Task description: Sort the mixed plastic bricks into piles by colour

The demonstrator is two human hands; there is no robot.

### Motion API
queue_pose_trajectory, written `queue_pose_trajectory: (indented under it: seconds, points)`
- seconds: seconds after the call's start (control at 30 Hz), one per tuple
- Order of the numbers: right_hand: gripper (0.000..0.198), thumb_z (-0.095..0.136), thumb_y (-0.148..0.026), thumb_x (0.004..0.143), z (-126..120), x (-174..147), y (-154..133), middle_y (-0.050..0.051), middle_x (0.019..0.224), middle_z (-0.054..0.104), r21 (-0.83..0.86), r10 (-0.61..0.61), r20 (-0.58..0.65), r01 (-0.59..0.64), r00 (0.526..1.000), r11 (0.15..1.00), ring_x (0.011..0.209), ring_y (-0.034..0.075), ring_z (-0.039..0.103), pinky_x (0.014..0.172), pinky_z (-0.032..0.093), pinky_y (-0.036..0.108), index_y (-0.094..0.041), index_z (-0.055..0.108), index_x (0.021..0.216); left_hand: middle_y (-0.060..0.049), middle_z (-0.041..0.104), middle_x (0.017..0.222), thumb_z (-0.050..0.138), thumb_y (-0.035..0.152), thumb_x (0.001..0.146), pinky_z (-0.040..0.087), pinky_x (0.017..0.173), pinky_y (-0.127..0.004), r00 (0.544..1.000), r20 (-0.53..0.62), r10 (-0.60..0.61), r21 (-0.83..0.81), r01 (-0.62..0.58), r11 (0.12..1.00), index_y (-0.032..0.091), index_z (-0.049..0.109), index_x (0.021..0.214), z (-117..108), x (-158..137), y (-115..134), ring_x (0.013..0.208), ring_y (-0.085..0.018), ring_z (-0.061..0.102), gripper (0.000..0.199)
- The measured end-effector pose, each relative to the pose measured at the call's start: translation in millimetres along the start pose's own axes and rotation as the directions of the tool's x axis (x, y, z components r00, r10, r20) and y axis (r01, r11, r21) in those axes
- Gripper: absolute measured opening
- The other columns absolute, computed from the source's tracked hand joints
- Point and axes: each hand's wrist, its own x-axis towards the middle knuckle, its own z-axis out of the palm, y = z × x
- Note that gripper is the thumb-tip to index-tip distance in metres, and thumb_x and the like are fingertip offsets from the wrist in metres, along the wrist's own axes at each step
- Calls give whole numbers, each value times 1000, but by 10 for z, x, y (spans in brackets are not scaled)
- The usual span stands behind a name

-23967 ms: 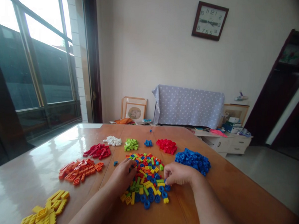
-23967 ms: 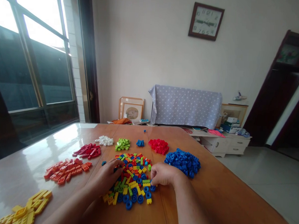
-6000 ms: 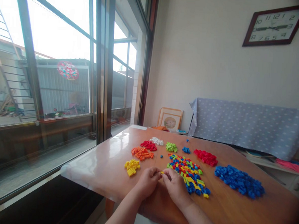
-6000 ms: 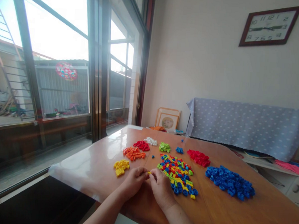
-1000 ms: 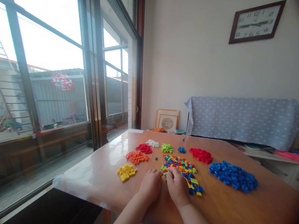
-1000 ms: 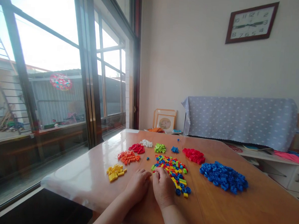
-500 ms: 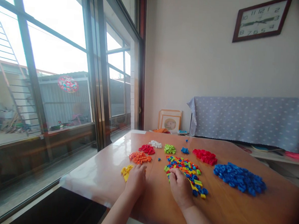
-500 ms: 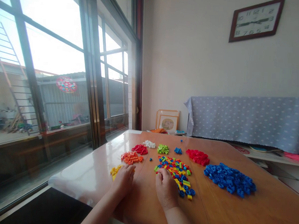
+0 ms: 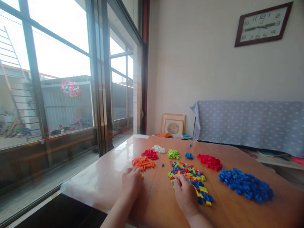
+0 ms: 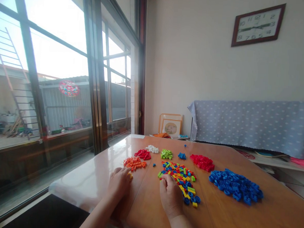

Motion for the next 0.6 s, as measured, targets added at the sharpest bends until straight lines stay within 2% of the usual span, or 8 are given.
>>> queue_pose_trajectory:
  seconds: [0.13,0.3,0.4,0.47,0.6]
  points:
    - [29,43,-32,92,-1,-1,4,5,92,76,7,0,10,0,1000,1000,86,21,68,80,50,30,-22,70,92,-8,70,119,46,19,94,39,97,-41,998,-70,-3,-63,-2,998,25,69,121,3,17,-40,117,-28,52,36]
    - [30,43,-32,92,-9,0,-8,6,95,76,16,20,8,-20,1000,1000,89,22,68,81,49,31,-22,71,94,-12,69,120,42,17,94,45,99,-40,969,-207,-136,-279,75,957,17,66,121,13,75,-134,112,-26,59,37]
    - [30,42,-31,91,-14,2,-17,6,96,76,21,27,20,-28,999,999,90,22,68,83,49,31,-22,71,95,-12,69,116,42,19,93,48,98,-39,954,-257,-155,-388,45,921,17,66,118,51,44,-59,109,-24,62,35]
    - [30,42,-30,91,-16,3,-21,6,96,76,20,30,22,-31,999,999,91,22,68,84,49,31,-22,70,96,-10,70,110,42,20,94,50,93,-37,961,-244,-126,-445,5,896,18,66,113,89,-17,65,104,-23,64,32]
    - [29,42,-29,91,-16,6,-19,6,97,75,18,28,15,-28,999,999,92,22,68,85,49,30,-22,70,95,-8,71,103,41,18,93,49,88,-32,993,-120,8,-494,-67,867,19,66,103,159,-153,322,98,-20,65,27]
